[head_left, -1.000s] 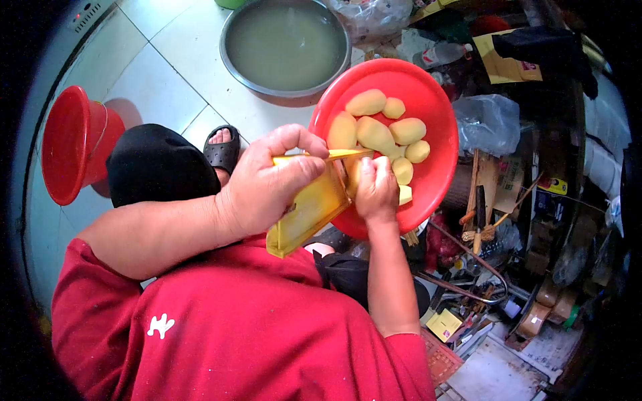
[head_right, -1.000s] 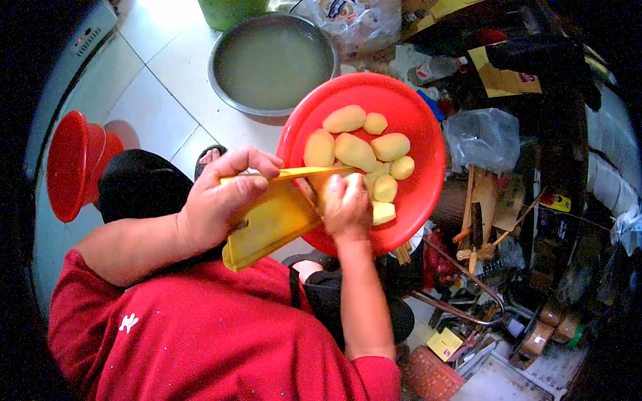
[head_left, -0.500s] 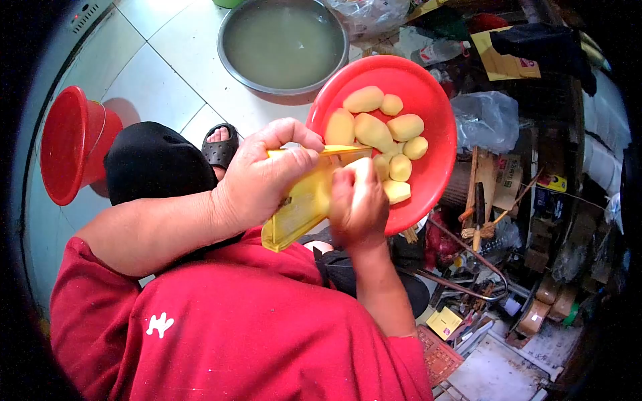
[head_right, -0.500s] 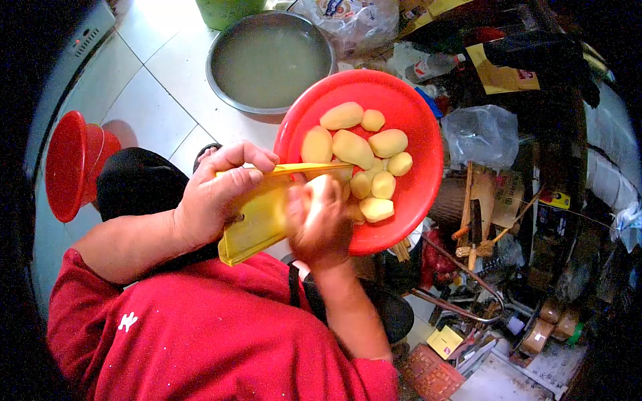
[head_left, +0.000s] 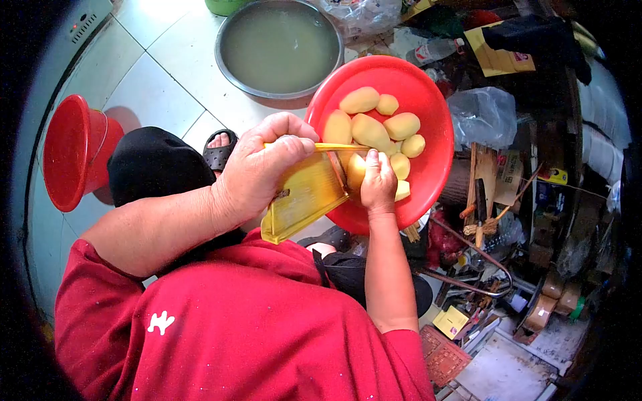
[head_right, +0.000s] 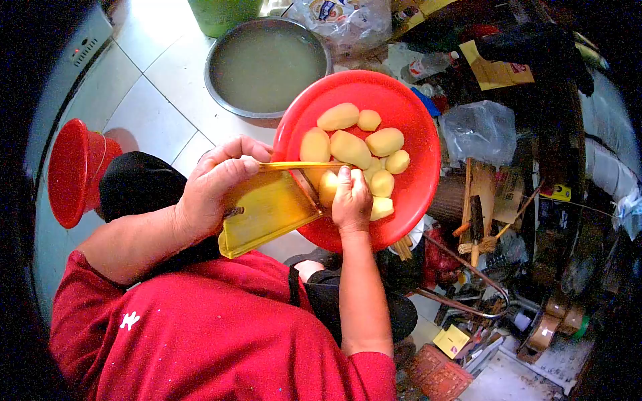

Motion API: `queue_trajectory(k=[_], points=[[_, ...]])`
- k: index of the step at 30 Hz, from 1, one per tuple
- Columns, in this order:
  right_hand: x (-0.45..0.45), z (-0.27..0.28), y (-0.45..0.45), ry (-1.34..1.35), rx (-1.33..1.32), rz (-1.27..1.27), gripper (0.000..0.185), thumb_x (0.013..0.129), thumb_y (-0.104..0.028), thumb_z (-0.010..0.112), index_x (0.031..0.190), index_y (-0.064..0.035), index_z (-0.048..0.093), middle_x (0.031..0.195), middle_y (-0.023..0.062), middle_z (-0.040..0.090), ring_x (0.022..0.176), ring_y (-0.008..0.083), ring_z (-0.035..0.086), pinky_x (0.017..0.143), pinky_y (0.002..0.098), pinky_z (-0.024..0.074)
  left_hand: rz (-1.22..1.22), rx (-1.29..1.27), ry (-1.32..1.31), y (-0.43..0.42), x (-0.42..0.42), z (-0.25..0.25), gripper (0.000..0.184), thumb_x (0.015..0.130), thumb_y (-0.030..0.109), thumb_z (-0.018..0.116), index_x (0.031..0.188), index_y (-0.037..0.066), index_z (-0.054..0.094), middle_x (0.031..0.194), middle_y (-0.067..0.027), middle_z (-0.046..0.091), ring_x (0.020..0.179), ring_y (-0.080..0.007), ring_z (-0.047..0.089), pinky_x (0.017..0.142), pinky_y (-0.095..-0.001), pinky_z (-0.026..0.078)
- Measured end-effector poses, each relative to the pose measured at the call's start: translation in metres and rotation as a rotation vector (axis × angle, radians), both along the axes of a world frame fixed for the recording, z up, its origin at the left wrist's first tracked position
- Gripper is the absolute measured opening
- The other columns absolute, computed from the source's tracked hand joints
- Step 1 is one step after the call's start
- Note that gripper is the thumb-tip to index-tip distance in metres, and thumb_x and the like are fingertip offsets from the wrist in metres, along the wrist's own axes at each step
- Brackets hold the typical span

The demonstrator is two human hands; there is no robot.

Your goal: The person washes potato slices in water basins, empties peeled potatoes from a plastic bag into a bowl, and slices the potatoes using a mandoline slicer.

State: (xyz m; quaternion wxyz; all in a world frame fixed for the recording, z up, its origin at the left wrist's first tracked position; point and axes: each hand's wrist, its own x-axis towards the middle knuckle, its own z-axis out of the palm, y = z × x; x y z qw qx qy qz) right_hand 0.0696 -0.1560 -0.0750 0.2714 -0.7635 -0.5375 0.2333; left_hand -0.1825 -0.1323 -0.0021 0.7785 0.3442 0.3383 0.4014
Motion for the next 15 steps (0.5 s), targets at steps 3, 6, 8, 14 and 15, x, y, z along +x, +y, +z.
queue_trajectory(k=[3,6,8,14,15], points=[[0.003,-0.006,0.001,-0.151,0.056,0.015,0.031,0.096,-0.029,0.047,0.088,-0.0005,0.056,0.083,0.0227,0.062,0.081,0.0427,0.058,0.072,0.0481,0.0455,0.01,-0.073,-0.075,0.0,0.002,0.0,0.02,0.089,0.017,0.052,0.104,0.004,0.054,0.105,-0.0103,0.061,0.095,-0.0192,0.06,0.085,-0.0314,0.048],[-0.009,0.001,-0.001,-0.117,0.193,-0.014,0.025,0.095,-0.023,0.048,0.089,-0.0013,0.058,0.082,0.0207,0.063,0.08,0.0409,0.06,0.071,0.0469,0.0469,0.03,-0.084,-0.012,0.002,0.0,0.003,0.02,0.088,0.017,0.051,0.103,0.004,0.054,0.105,-0.0099,0.06,0.094,-0.0188,0.06,0.084,-0.0311,0.048],[-0.037,0.027,-0.007,-0.048,0.285,0.043,0.017,0.092,-0.018,0.05,0.092,-0.0033,0.059,0.082,0.0189,0.065,0.078,0.039,0.062,0.069,0.0465,0.0482,0.052,-0.075,-0.01,0.001,0.002,0.004,0.019,0.089,0.016,0.053,0.101,0.003,0.056,0.098,-0.0066,0.059,0.089,-0.0143,0.057,0.08,-0.0275,0.047],[-0.072,0.065,-0.016,-0.076,0.356,0.219,0.016,0.088,-0.008,0.048,0.102,-0.0028,0.054,0.089,0.0205,0.06,0.084,0.0392,0.06,0.076,0.0442,0.048,0.079,0.023,0.038,-0.007,0.005,0.002,0.019,0.089,0.016,0.053,0.1,0.002,0.058,0.099,-0.0042,0.058,0.091,-0.0106,0.053,0.082,-0.0248,0.044],[-0.057,0.045,-0.008,-0.152,0.34,0.145,0.016,0.088,-0.009,0.046,0.102,-0.003,0.054,0.088,0.0214,0.06,0.083,0.0409,0.06,0.075,0.0459,0.048,0.058,0.027,0.074,-0.006,0.002,0.001,0.019,0.089,0.016,0.052,0.1,0.002,0.058,0.101,-0.0047,0.058,0.093,-0.0109,0.053,0.084,-0.0252,0.043]])
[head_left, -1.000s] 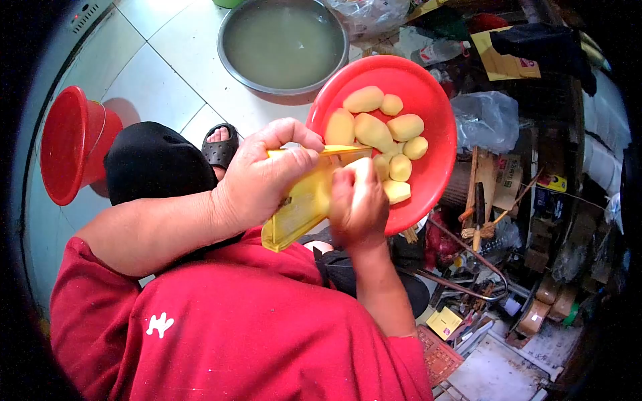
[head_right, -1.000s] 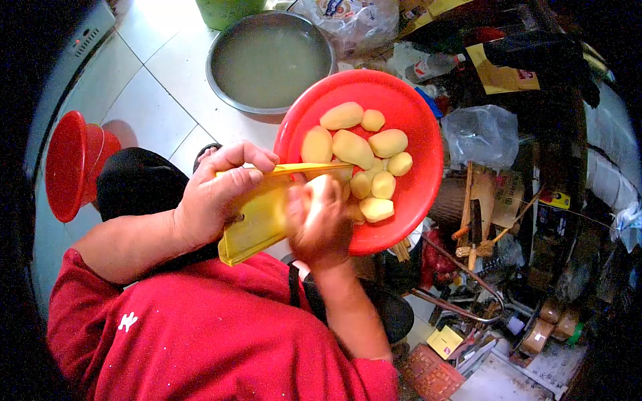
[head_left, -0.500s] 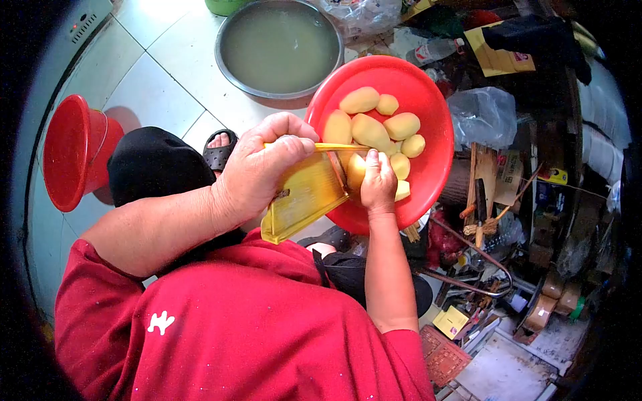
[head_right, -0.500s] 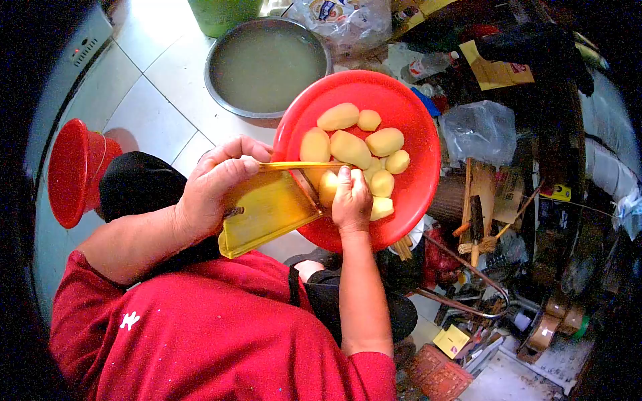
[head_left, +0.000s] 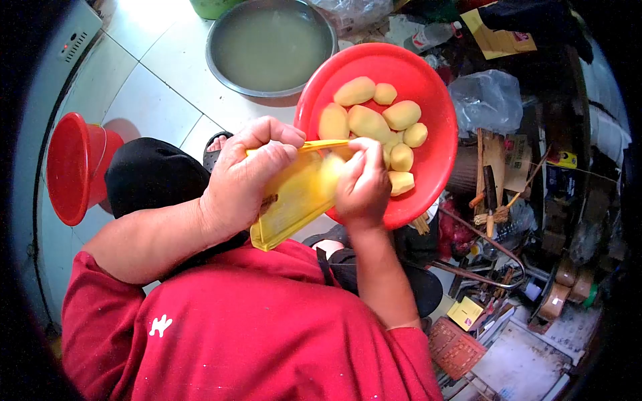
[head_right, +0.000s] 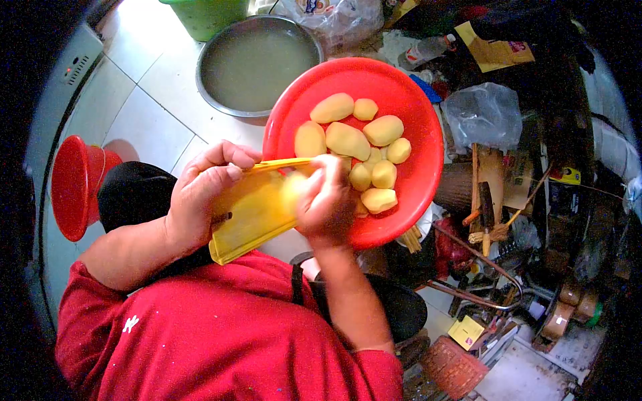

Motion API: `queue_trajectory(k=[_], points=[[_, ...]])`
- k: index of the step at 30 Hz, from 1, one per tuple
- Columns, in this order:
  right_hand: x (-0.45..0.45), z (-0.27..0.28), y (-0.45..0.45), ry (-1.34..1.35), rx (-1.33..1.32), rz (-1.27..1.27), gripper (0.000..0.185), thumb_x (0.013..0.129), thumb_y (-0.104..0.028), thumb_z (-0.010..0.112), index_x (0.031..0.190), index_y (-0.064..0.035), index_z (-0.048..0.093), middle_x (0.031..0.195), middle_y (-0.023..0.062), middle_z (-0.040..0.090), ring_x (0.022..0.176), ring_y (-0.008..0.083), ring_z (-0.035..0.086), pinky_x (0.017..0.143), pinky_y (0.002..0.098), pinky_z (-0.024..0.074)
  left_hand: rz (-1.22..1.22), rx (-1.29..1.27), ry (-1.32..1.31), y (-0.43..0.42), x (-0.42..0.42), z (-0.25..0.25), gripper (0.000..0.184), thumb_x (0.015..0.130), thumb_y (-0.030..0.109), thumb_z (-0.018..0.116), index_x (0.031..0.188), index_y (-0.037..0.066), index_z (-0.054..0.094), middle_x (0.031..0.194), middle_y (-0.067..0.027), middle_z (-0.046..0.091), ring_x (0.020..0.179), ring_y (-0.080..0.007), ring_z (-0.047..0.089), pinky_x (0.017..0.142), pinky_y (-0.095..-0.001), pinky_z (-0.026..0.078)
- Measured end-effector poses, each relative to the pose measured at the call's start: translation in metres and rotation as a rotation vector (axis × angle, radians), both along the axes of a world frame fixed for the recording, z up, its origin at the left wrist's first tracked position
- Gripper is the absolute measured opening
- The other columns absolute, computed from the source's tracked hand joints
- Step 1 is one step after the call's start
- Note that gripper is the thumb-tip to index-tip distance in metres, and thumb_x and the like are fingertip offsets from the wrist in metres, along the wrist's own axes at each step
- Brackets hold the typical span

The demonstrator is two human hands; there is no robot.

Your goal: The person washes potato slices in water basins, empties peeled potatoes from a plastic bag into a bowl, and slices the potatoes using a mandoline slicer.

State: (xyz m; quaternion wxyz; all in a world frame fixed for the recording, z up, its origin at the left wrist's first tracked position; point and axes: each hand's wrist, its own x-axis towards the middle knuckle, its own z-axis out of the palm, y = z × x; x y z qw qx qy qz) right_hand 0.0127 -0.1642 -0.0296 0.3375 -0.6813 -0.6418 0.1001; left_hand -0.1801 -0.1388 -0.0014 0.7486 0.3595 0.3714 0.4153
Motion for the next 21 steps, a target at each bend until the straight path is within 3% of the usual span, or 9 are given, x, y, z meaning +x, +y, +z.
queue_trajectory(k=[1,3,7,9,10,13,16,18,21], points=[[0.016,-0.017,0.007,-0.044,-0.081,-0.082,0.017,0.089,-0.01,0.044,0.102,-0.0035,0.054,0.087,0.0236,0.062,0.083,0.0439,0.06,0.073,0.0498,0.0477,-0.001,0.0,0.001,0.0,-0.002,-0.001,0.019,0.089,0.016,0.052,0.1,0.002,0.058,0.101,-0.0047,0.058,0.093,-0.0109,0.053,0.084,-0.0252,0.043],[0.051,-0.051,0.016,-0.119,-0.161,-0.2,0.019,0.093,-0.014,0.042,0.102,-0.0035,0.055,0.09,0.0228,0.064,0.085,0.0429,0.061,0.074,0.0485,0.049,-0.06,0.017,0.038,0.002,-0.003,-0.001,0.018,0.088,0.014,0.05,0.101,0.002,0.054,0.116,-0.0125,0.056,0.107,-0.0227,0.055,0.095,-0.0345,0.043],[0.036,-0.031,0.012,-0.01,-0.166,-0.129,0.019,0.09,-0.012,0.044,0.104,-0.003,0.054,0.089,0.0244,0.063,0.084,0.044,0.061,0.073,0.0503,0.0486,-0.05,-0.022,-0.072,0.001,0.0,-0.002,0.018,0.088,0.013,0.049,0.101,0.002,0.054,0.117,-0.0125,0.055,0.107,-0.0231,0.055,0.095,-0.0346,0.043],[-0.001,0.005,-0.002,0.068,-0.05,0.055,0.019,0.088,-0.009,0.046,0.104,-0.003,0.053,0.088,0.025,0.062,0.083,0.0454,0.06,0.072,0.0523,0.0478,0.018,-0.096,-0.171,0.0,0.002,0.005,0.016,0.088,0.013,0.051,0.098,0.001,0.057,0.106,-0.0073,0.058,0.097,-0.0142,0.053,0.089,-0.0285,0.042],[-0.016,0.02,-0.009,0.093,0.052,0.179,0.019,0.087,-0.008,0.047,0.105,-0.0033,0.052,0.087,0.0247,0.062,0.082,0.0453,0.06,0.072,0.0522,0.0477,0.011,-0.097,-0.165,0.001,0.002,0.006,0.016,0.088,0.013,0.051,0.098,0.001,0.057,0.106,-0.0073,0.058,0.097,-0.0142,0.053,0.089,-0.0285,0.042],[-0.006,0.007,-0.003,0.051,-0.011,0.062,0.018,0.087,-0.007,0.047,0.104,-0.0028,0.052,0.087,0.0248,0.061,0.083,0.0443,0.06,0.073,0.0511,0.0479,-0.036,0.052,0.006,0.001,-0.001,0.008,0.015,0.088,0.012,0.052,0.098,0.002,0.057,0.108,-0.0075,0.057,0.098,-0.0146,0.053,0.09,-0.029,0.042],[0.046,-0.051,0.015,-0.06,-0.111,-0.17,0.018,0.091,-0.011,0.041,0.101,-0.0031,0.054,0.09,0.0241,0.063,0.086,0.044,0.06,0.073,0.0497,0.048,-0.016,-0.119,-0.16,0.0,0.001,0.01,0.015,0.087,0.01,0.052,0.099,0.002,0.056,0.109,-0.008,0.057,0.099,-0.0151,0.053,0.09,-0.0288,0.042],[0.051,-0.054,0.016,-0.044,-0.154,-0.187,0.018,0.091,-0.012,0.042,0.102,-0.003,0.053,0.09,0.0244,0.063,0.087,0.0441,0.06,0.074,0.0497,0.048,-0.008,0.007,-0.111,0.001,0.001,0.005,0.016,0.087,0.01,0.052,0.101,0.002,0.056,0.11,-0.0085,0.057,0.1,-0.0154,0.054,0.09,-0.0286,0.043],[0.011,-0.009,0.003,0.056,-0.133,-0.015,0.019,0.089,-0.006,0.045,0.107,-0.003,0.053,0.089,0.0225,0.062,0.085,0.0418,0.061,0.073,0.0474,0.0483,-0.017,-0.099,-0.172,0.003,0.001,0.006,0.017,0.087,0.01,0.053,0.101,0.002,0.056,0.11,-0.0086,0.057,0.1,-0.0155,0.054,0.09,-0.029,0.043]])
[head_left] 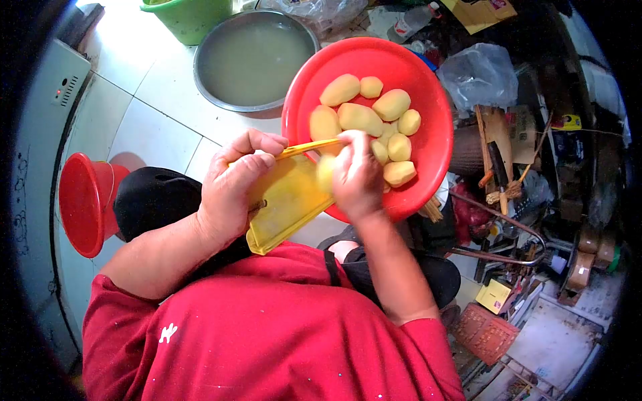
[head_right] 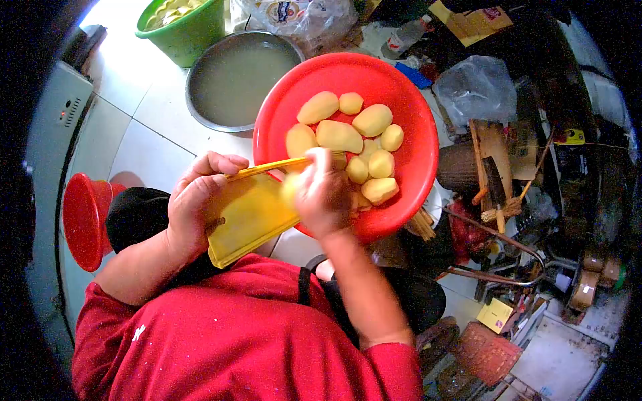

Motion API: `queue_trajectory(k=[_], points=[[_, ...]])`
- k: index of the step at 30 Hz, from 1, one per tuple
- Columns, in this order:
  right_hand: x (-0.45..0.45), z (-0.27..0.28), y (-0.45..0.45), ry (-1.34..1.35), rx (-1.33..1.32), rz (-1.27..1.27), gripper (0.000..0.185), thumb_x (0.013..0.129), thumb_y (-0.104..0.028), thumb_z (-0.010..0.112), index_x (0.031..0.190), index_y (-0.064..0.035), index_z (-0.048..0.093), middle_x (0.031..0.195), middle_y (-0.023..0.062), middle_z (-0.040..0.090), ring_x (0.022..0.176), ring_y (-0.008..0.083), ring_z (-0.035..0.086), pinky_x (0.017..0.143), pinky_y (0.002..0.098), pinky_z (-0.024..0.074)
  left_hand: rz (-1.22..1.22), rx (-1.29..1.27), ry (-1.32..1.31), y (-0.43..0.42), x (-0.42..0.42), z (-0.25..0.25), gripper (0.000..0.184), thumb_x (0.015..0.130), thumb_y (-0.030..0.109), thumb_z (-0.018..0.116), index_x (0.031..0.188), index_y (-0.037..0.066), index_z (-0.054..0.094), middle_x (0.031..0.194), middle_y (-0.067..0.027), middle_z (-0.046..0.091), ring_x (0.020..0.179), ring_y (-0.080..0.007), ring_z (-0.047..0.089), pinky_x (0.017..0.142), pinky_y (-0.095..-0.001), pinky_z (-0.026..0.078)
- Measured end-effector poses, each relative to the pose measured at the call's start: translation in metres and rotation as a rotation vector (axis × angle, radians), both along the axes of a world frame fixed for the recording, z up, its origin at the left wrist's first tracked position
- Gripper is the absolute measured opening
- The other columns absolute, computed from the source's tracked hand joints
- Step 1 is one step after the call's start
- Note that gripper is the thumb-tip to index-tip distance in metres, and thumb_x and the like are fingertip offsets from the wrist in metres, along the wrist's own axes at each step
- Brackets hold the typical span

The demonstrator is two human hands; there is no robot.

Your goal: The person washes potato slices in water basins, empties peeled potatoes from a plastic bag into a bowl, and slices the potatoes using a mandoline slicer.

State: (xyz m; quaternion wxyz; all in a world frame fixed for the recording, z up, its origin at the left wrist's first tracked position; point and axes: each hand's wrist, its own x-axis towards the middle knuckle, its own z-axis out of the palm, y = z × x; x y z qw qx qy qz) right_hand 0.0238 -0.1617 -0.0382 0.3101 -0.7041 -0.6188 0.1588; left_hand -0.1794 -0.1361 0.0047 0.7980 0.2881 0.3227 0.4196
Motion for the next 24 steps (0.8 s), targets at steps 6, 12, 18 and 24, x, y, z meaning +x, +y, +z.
queue_trajectory(k=[6,12,18,24], points=[[0.006,-0.015,0.004,-0.032,0.093,-0.008,0.021,0.086,-0.005,0.046,0.105,-0.0033,0.053,0.09,0.0225,0.061,0.086,0.042,0.059,0.076,0.0479,0.0478,-0.011,0.036,0.049,-0.002,0.001,0.003,0.017,0.086,0.01,0.052,0.1,0.001,0.057,0.11,-0.0088,0.058,0.1,-0.0156,0.054,0.091,-0.0291,0.042],[0.012,-0.011,0.004,0.027,0.014,-0.006,0.021,0.087,-0.006,0.045,0.107,-0.0036,0.052,0.091,0.0236,0.062,0.087,0.0426,0.06,0.075,0.0475,0.0485,0.0,0.072,0.032,-0.001,0.003,0.001,0.018,0.086,0.008,0.05,0.1,0.0,0.056,0.112,-0.0095,0.057,0.101,-0.0162,0.054,0.092,-0.0294,0.042],[-0.002,-0.006,0.0,0.054,0.12,0.089,0.024,0.086,-0.006,0.047,0.109,-0.0031,0.051,0.092,0.0251,0.06,0.086,0.0439,0.06,0.075,0.0492,0.0485,-0.026,0.135,0.071,-0.002,0.004,0.005,0.018,0.085,0.009,0.05,0.1,0.0,0.056,0.113,-0.0101,0.057,0.102,-0.017,0.054,0.093,-0.0299,0.042],[0.018,-0.02,0.008,-0.027,-0.004,-0.066,0.023,0.086,-0.007,0.048,0.108,-0.0051,0.051,0.085,0.0232,0.062,0.081,0.0438,0.06,0.07,0.0515,0.0479,-0.023,0.089,-0.006,0.0,0.005,0.003,0.019,0.085,0.008,0.049,0.1,-0.001,0.056,0.113,-0.0109,0.057,0.103,-0.0179,0.054,0.093,-0.0306,0.042]])
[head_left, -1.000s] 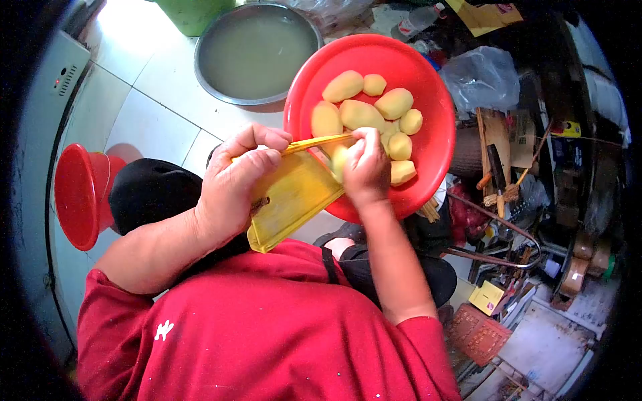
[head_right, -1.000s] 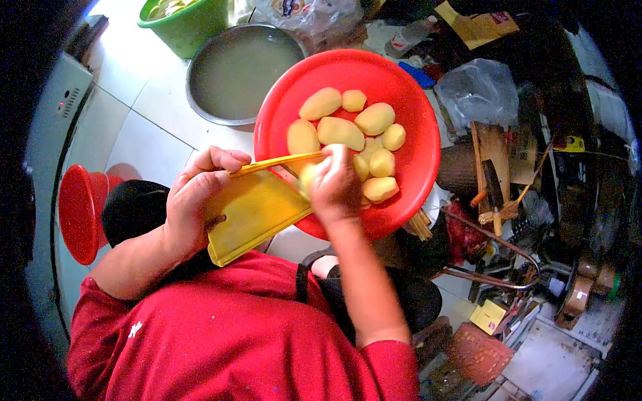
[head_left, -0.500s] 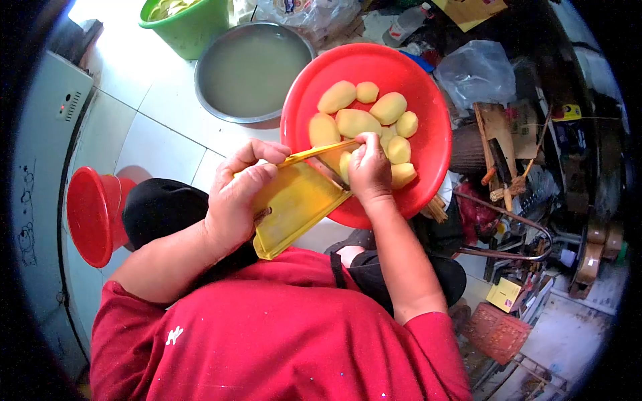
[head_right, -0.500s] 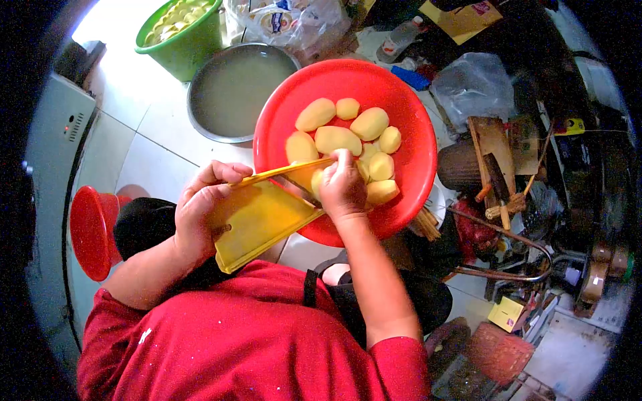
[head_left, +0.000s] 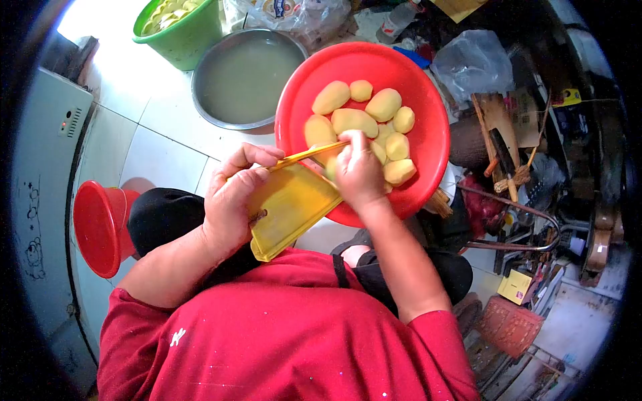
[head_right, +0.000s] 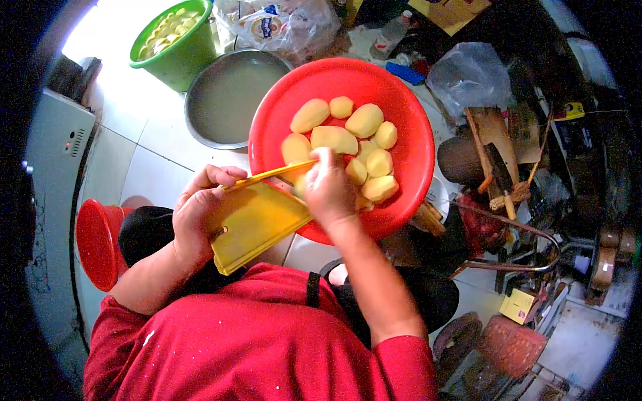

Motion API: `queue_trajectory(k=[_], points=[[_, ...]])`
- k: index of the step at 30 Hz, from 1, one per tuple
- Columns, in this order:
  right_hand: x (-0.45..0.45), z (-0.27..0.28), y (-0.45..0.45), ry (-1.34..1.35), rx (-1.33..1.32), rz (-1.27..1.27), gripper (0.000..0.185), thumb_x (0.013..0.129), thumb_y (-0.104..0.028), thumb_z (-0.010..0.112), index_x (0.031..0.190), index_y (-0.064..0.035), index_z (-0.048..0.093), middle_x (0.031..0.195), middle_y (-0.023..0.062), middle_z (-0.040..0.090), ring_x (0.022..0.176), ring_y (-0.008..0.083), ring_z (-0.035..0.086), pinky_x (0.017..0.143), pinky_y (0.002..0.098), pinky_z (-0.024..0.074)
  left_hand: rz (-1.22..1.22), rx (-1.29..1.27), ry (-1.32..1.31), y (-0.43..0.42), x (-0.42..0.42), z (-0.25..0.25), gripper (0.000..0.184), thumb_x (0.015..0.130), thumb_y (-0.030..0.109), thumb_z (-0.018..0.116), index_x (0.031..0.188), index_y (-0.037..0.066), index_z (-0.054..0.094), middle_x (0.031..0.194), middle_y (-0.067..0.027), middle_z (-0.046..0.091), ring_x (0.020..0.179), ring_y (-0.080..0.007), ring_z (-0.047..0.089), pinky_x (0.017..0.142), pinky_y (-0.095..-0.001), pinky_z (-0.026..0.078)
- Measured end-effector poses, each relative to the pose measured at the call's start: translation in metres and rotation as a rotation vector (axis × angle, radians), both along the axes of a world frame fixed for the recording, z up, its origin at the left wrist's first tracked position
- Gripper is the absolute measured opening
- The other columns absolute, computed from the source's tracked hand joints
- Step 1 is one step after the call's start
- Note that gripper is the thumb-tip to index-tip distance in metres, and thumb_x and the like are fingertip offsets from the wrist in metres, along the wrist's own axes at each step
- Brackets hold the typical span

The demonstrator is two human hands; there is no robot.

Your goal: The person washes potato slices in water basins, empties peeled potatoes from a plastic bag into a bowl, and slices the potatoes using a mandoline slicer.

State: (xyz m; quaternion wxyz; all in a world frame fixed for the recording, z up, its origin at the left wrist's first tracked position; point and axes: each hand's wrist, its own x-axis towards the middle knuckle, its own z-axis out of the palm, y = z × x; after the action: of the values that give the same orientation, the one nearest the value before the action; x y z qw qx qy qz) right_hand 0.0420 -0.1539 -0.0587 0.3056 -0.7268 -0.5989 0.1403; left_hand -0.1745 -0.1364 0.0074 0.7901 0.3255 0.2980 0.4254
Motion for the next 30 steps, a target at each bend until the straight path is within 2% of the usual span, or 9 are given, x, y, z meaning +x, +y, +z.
queue_trajectory(k=[3,5,9,14,16,18,21,24,30], points=[[-0.048,0.039,-0.015,0.129,0.282,0.291,0.027,0.082,-0.006,0.052,0.109,-0.0044,0.05,0.084,0.0226,0.062,0.078,0.042,0.06,0.068,0.0509,0.0475,0.008,-0.014,-0.007,-0.002,0.0,0.002,0.019,0.085,0.007,0.048,0.1,-0.001,0.056,0.113,-0.011,0.057,0.103,-0.0184,0.054,0.093,-0.0308,0.042],[-0.05,0.047,-0.016,0.1,0.281,0.307,0.027,0.082,-0.007,0.051,0.108,-0.0032,0.051,0.089,0.0235,0.062,0.082,0.0412,0.06,0.07,0.0504,0.0474,0.007,0.007,0.023,-0.002,0.0,0.003,0.019,0.085,0.007,0.048,0.1,-0.001,0.056,0.113,-0.0111,0.057,0.103,-0.0187,0.054,0.093,-0.031,0.042],[0.013,-0.011,0.01,0.023,-0.142,-0.101,0.025,0.086,-0.008,0.047,0.111,-0.0043,0.05,0.098,0.0261,0.062,0.082,0.0444,0.061,0.072,0.0523,0.0485,-0.01,0.007,0.017,-0.002,0.003,0.0,0.018,0.084,0.008,0.047,0.099,0.001,0.054,0.115,-0.0125,0.056,0.105,-0.0227,0.054,0.095,-0.0348,0.042],[-0.016,0.022,-0.001,0.049,0.029,0.068,0.027,0.086,-0.007,0.048,0.113,-0.0038,0.05,0.092,0.0256,0.063,0.081,0.044,0.061,0.071,0.0518,0.0484,-0.012,-0.027,0.037,0.001,0.004,0.005,0.018,0.083,0.011,0.047,0.098,0.002,0.052,0.116,-0.0138,0.054,0.108,-0.0266,0.053,0.097,-0.0378,0.042],[-0.046,0.049,-0.013,0.178,0.213,0.224,0.028,0.085,-0.004,0.051,0.113,-0.0034,0.05,0.089,0.0248,0.063,0.08,0.0429,0.062,0.069,0.0513,0.0483,0.017,-0.02,0.017,0.001,0.004,0.006,0.017,0.085,0.008,0.048,0.097,0.0,0.055,0.112,-0.0114,0.057,0.102,-0.0189,0.054,0.093,-0.0318,0.042],[-0.049,0.049,-0.014,0.168,0.296,0.278,0.028,0.084,-0.004,0.051,0.112,-0.0034,0.05,0.087,0.0244,0.063,0.079,0.0426,0.062,0.069,0.0512,0.0483,0.007,0.003,0.036,0.0,0.005,0.008,0.016,0.085,0.008,0.048,0.097,0.0,0.055,0.112,-0.0115,0.057,0.103,-0.019,0.054,0.093,-0.032,0.042],[-0.01,0.019,0.0,0.025,-0.081,0.022,0.028,0.085,-0.01,0.051,0.113,-0.007,0.051,0.091,0.0243,0.063,0.081,0.0435,0.062,0.069,0.0542,0.0482,-0.02,0.027,0.049,-0.001,0.006,0.007,0.017,0.084,0.01,0.048,0.098,0.001,0.054,0.114,-0.0127,0.056,0.105,-0.0227,0.053,0.096,-0.0351,0.042],[0.03,-0.028,0.013,-0.036,-0.134,-0.115,0.025,0.088,-0.013,0.045,0.112,-0.0083,0.051,0.089,0.0252,0.065,0.08,0.0455,0.062,0.071,0.0563,0.0477,-0.035,0.047,0.042,-0.003,0.011,0.008,0.019,0.084,0.013,0.048,0.099,0.003,0.052,0.116,-0.0137,0.054,0.108,-0.0261,0.053,0.098,-0.0384,0.041],[0.02,-0.011,0.008,0.048,-0.072,-0.069,0.023,0.09,-0.013,0.045,0.111,-0.0079,0.051,0.087,0.0255,0.065,0.081,0.0454,0.062,0.071,0.0561,0.0473,-0.016,0.042,0.045,-0.002,0.018,0.017,0.022,0.084,0.018,0.05,0.099,0.003,0.052,0.116,-0.0136,0.054,0.11,-0.0257,0.051,0.099,-0.038,0.039]])
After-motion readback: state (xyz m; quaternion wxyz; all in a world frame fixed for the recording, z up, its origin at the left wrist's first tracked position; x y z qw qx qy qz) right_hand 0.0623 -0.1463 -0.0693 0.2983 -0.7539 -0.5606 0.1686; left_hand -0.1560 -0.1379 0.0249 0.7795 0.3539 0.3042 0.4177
